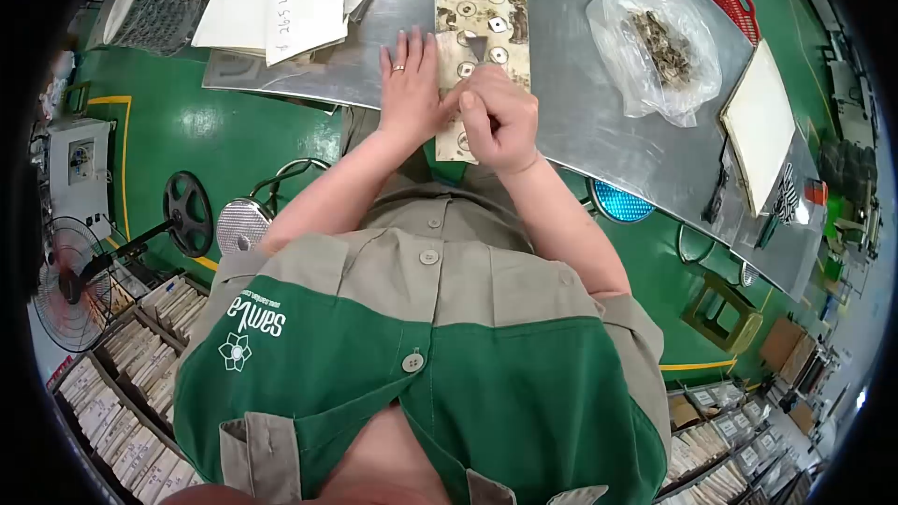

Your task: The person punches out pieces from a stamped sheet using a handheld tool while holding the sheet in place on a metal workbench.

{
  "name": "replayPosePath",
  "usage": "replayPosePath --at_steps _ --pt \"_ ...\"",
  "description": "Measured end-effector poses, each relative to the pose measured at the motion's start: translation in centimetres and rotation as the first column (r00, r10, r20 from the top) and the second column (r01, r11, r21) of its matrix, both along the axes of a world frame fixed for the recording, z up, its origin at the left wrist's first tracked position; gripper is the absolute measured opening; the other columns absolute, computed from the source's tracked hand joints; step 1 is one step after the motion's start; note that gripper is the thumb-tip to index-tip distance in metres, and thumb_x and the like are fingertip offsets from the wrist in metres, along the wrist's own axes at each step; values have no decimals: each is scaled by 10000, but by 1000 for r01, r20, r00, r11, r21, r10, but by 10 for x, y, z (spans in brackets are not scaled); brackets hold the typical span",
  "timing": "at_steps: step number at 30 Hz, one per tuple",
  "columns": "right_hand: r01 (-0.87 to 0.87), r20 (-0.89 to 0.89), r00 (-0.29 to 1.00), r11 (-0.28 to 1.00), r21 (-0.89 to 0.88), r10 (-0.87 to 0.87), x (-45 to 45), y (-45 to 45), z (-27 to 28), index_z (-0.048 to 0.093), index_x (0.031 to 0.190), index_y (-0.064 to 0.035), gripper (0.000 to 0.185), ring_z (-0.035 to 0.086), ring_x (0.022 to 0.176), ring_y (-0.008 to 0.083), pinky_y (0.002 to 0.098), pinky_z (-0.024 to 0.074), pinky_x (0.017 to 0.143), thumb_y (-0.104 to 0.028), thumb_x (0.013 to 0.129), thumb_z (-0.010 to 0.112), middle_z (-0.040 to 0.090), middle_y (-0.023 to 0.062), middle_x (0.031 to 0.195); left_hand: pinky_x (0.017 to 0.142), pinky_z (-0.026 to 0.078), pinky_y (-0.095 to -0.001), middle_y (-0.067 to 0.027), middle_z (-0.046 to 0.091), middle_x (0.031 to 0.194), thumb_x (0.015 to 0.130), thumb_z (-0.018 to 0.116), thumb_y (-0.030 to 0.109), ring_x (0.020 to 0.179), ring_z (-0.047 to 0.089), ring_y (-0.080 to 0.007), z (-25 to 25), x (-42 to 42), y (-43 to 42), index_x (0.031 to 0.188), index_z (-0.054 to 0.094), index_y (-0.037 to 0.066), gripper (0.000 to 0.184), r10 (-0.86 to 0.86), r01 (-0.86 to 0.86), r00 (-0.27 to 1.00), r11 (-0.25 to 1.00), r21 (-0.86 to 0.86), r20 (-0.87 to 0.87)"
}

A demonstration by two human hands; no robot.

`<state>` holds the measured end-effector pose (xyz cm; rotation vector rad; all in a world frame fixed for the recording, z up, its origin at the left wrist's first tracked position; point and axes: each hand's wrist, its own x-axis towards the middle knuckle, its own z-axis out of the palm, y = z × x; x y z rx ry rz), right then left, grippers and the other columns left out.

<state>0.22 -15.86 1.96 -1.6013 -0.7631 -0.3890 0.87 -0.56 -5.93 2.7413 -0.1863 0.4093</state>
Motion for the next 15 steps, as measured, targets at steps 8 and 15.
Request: replayPosePath --at_steps 8,15 --pt "1 69 998 1000 -5 -1 13 0 -9 553 670 41 265 519 604 236 414 511 758 -22 924 509 549 102 647 1218 92 -629 -332 354 1550 924 563 631 1494 271 -457 0 -1 0 1484 356 -115 956 -21 21 1000 1000 17 -15" --pt "-25 22 999 999 -23 26 2 9 -5 554 664 29 278 579 642 226 418 515 780 -8 929 482 585 105 643 1221 71 -629 -328 332 1564 935 552 606 1499 254 -462 2 -1 2 1487 349 -119 933 -20 20 999 1000 4 -28"
